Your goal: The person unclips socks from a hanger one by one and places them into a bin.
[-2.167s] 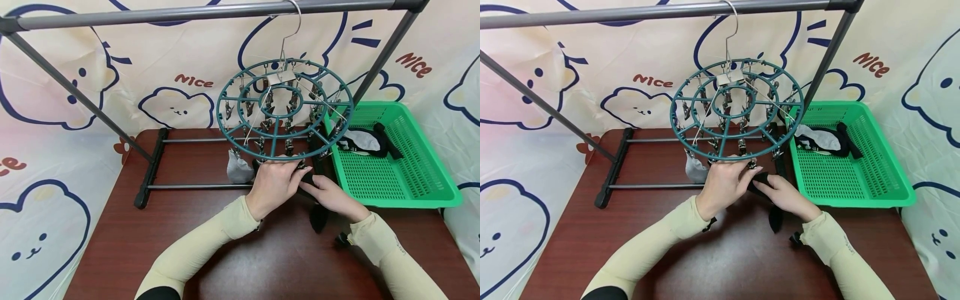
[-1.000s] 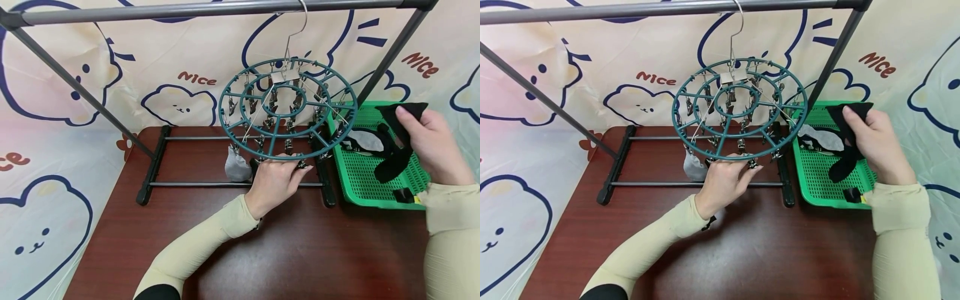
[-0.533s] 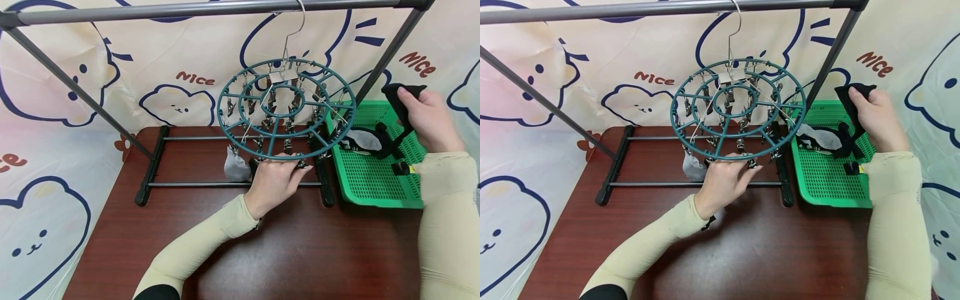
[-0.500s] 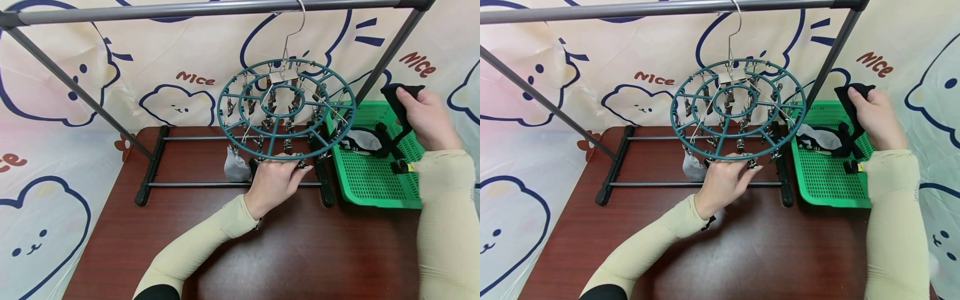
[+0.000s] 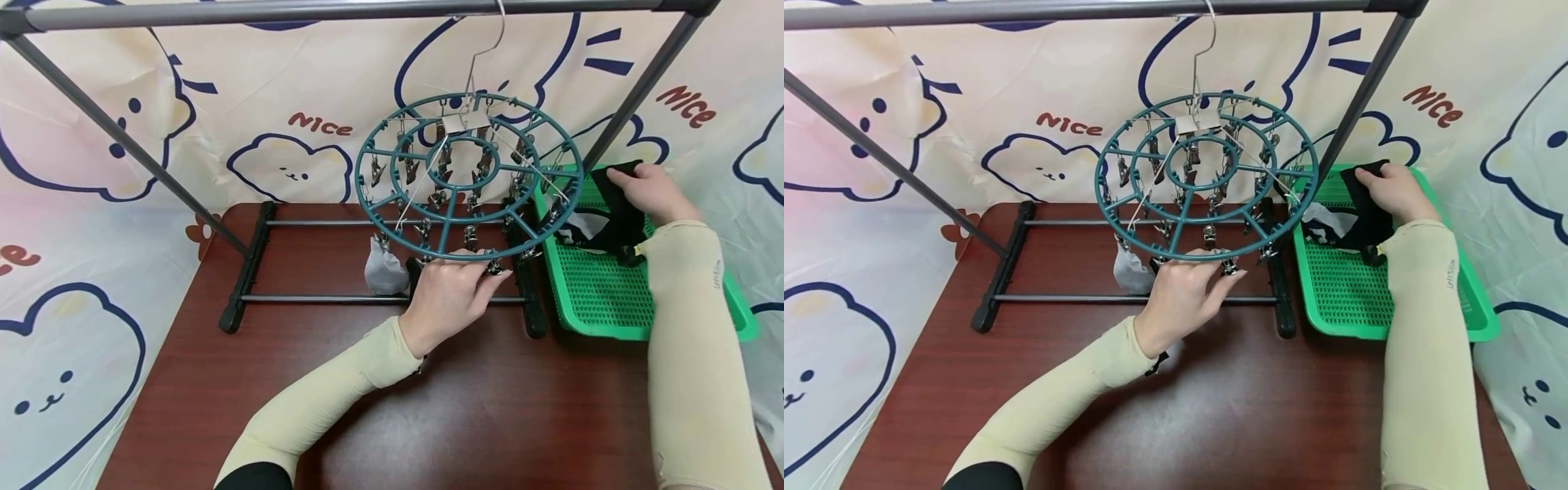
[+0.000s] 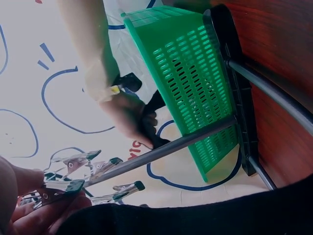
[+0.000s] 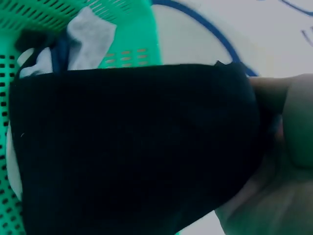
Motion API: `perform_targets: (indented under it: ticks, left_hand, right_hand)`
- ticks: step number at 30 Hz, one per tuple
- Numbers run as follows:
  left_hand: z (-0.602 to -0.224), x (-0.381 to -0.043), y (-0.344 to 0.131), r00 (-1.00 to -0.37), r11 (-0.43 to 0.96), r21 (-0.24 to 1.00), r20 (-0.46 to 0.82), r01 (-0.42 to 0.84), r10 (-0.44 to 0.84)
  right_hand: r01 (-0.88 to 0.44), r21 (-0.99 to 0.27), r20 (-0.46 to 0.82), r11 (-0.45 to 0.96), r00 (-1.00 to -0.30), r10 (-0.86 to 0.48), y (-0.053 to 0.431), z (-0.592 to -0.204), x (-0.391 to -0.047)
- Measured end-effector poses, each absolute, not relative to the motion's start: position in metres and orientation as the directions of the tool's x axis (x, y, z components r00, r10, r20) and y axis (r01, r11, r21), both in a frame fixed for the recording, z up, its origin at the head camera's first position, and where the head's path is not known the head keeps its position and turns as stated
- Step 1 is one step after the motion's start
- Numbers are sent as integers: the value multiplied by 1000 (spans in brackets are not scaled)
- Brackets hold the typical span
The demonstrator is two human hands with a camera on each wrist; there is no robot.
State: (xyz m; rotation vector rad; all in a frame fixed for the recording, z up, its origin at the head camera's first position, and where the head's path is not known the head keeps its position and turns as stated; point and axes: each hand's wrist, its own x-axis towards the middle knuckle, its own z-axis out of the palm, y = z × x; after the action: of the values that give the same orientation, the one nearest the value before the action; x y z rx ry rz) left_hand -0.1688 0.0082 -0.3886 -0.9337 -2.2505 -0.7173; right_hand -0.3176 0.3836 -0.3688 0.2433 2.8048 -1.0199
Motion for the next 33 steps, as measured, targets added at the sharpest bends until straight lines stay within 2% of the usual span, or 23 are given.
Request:
perform_targets:
  ticks: [7, 18, 28, 33]
  left_hand:
    - [-390, -169, 7, -576, 595, 260, 693, 760, 433]
    - [-389, -169, 7, -574, 586, 272, 702, 763, 422]
    - [-388, -169, 6, -579, 578, 285, 698, 764, 421]
    - [-388, -169, 6, -583, 573, 291, 692, 766, 426]
  right_hand:
    - [204, -577, -277, 791, -960, 45, 382, -394, -327]
    - [176, -502, -407, 847, -912, -52, 394, -410, -333]
    - [161, -471, -412, 867, -910, -55, 401, -416, -332]
    - [180, -438, -353, 881, -935, 16, 399, -418, -332]
